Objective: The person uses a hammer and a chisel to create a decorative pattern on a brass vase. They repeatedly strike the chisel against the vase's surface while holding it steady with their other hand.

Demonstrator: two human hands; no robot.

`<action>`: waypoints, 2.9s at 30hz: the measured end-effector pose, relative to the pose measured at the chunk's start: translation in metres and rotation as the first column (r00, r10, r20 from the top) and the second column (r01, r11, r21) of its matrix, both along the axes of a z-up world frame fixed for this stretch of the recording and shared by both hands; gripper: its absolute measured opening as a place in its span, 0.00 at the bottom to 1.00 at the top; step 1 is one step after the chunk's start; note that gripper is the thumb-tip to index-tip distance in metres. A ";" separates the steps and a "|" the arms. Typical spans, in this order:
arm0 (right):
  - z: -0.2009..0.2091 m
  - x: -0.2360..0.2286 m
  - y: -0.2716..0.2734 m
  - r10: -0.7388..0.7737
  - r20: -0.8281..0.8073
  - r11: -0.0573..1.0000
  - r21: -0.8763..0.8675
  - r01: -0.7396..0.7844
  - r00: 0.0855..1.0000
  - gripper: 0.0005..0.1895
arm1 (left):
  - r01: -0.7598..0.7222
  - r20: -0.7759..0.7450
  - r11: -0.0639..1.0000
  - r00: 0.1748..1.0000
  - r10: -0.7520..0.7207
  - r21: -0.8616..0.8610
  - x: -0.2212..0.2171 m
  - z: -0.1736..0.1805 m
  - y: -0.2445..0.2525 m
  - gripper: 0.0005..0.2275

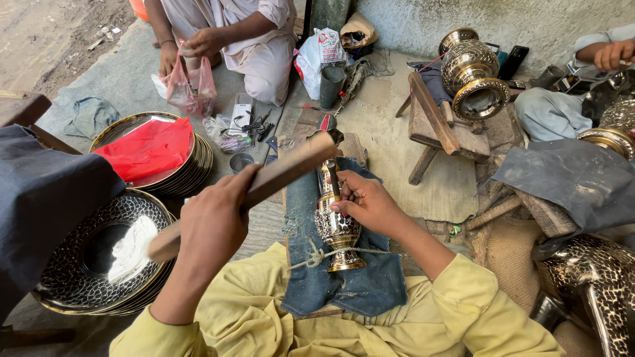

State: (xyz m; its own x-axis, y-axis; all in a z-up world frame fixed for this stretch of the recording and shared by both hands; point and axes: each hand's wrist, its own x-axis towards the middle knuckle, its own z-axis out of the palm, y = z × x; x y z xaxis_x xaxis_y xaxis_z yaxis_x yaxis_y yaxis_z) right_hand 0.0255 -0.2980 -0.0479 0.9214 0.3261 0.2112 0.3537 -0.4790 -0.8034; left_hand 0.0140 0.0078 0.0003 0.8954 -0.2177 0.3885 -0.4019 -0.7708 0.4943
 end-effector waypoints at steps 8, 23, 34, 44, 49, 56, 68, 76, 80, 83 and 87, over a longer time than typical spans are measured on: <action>-0.003 0.005 -0.001 -0.002 -0.002 1.000 0.019 0.002 1.000 0.24 | -0.029 -0.061 0.996 0.998 0.035 0.087 -0.006 0.017 -0.004 0.30; -0.004 0.003 0.000 0.031 -0.053 0.995 0.101 -0.026 0.998 0.24 | -0.043 -0.108 0.996 0.993 0.051 0.079 -0.010 0.021 -0.004 0.32; -0.006 0.004 -0.001 0.021 -0.058 0.998 0.064 -0.018 0.998 0.25 | -0.022 -0.033 0.999 0.999 0.023 0.038 -0.010 0.022 -0.001 0.31; -0.012 0.006 -0.001 0.078 0.006 0.985 0.153 -0.078 0.997 0.26 | -0.021 -0.037 0.981 0.999 0.029 0.190 -0.013 0.019 -0.003 0.31; -0.012 0.004 -0.001 0.049 0.019 0.994 0.102 -0.050 0.999 0.26 | -0.030 -0.076 0.963 0.996 0.052 0.268 -0.013 0.014 -0.003 0.31; -0.011 0.003 -0.002 0.074 0.035 0.990 0.118 -0.078 0.997 0.27 | 0.010 -0.038 0.985 0.999 -0.004 0.170 -0.017 0.015 -0.003 0.32; -0.017 -0.002 -0.004 0.038 -0.029 0.974 0.224 -0.031 0.999 0.24 | 0.038 0.050 0.994 0.998 -0.044 0.103 -0.012 0.020 -0.010 0.29; -0.025 -0.004 0.003 -0.071 0.069 0.969 0.240 0.053 0.995 0.25 | -0.097 0.032 0.903 0.995 0.092 0.419 -0.023 0.013 -0.035 0.26; -0.039 -0.020 0.007 -0.314 -0.109 0.776 0.542 0.321 0.943 0.25 | 0.164 -0.032 0.903 0.981 -0.192 -0.397 -0.027 -0.031 -0.038 0.24; -0.050 -0.036 0.011 -0.334 -0.118 0.660 0.679 0.321 0.935 0.25 | 0.107 -0.171 0.698 0.933 -0.316 -0.708 -0.034 -0.068 -0.055 0.21; -0.064 -0.048 0.024 -0.426 0.020 0.659 0.692 0.295 0.904 0.24 | 0.112 -0.258 0.874 0.931 -0.258 -0.473 -0.029 -0.081 -0.050 0.28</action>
State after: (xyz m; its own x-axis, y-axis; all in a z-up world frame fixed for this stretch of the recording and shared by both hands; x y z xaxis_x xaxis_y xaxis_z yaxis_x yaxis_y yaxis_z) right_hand -0.0221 -0.2743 -0.1115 0.8645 -0.3090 0.3965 0.4260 0.0316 -0.9042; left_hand -0.0148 -0.0421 -0.0804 0.9442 -0.2619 0.1995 -0.2885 -0.3666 0.8845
